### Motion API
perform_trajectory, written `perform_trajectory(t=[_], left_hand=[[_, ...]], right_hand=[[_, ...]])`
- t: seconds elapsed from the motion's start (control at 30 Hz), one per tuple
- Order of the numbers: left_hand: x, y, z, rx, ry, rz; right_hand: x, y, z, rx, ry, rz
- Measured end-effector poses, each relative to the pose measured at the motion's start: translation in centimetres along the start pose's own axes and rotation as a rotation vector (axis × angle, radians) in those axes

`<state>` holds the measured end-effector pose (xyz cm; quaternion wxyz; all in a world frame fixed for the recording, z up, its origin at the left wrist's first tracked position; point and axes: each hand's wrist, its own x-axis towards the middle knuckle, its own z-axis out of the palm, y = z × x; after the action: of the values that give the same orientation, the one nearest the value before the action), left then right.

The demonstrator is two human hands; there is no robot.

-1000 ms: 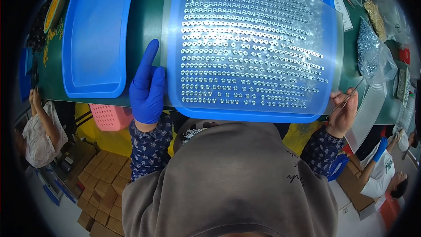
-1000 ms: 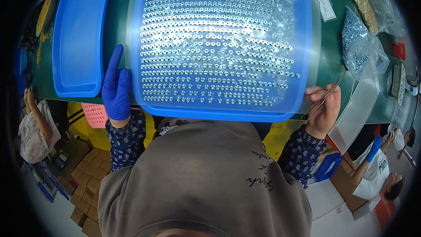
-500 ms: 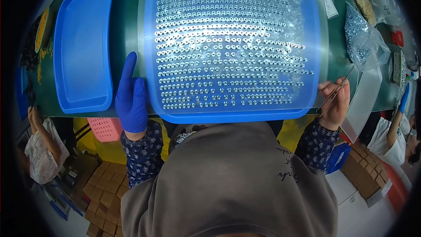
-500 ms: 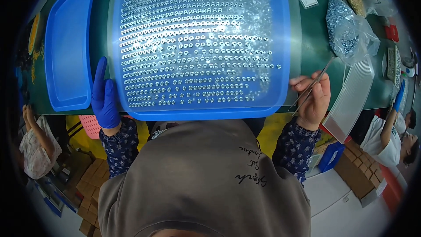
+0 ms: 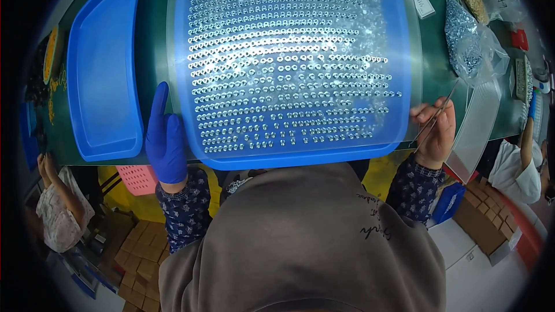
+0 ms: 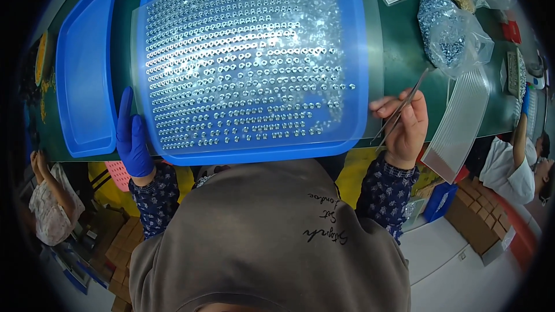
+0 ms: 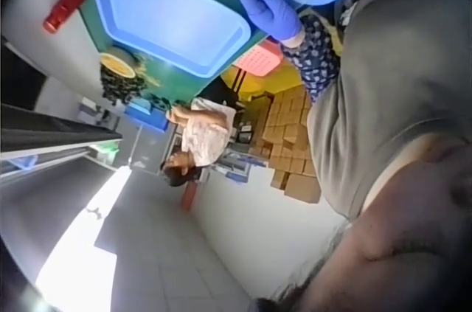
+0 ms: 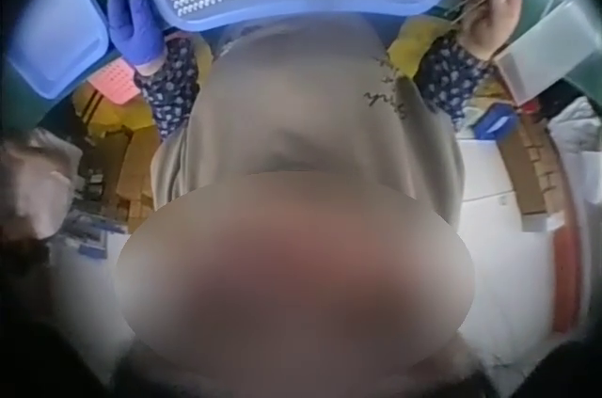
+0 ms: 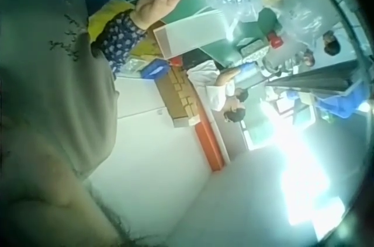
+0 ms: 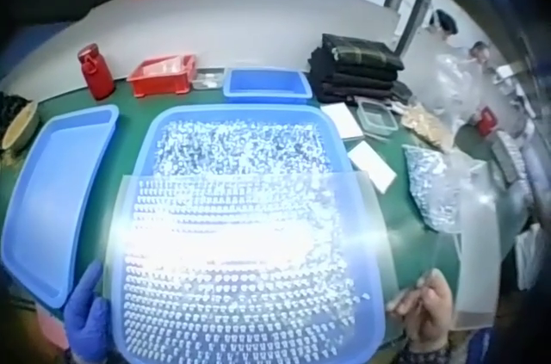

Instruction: Sorting and inspecting small components on a grid template using tweezers at a production workstation.

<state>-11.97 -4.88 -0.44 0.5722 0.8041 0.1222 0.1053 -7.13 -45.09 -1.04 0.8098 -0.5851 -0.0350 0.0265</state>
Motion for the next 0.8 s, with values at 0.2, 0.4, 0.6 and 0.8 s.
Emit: perform_trajectory(t=[0.2,0.4,0.6,0.8], left_hand=[[0.11,0.04,0.01,-0.012,-0.002,0.007],[0.04,0.23,-0.16,0.006,-0.016,0.0],[-0.07,-0.07,0.08,-0.025,-0.013,-0.016],[0.05,0.04,-0.23,0.011,0.0,0.006]], right_hand=[[-0.07,-0.16,0.12,-0.016,-0.002,-0.001],[0.11,-0.34,-0.01,-0.021,-0.015,0.036],[0.15,-0.14,-0.06,-0.038,-0.023,0.017],[0.27,0.01,-0.08,-0.035,-0.049,0.011]])
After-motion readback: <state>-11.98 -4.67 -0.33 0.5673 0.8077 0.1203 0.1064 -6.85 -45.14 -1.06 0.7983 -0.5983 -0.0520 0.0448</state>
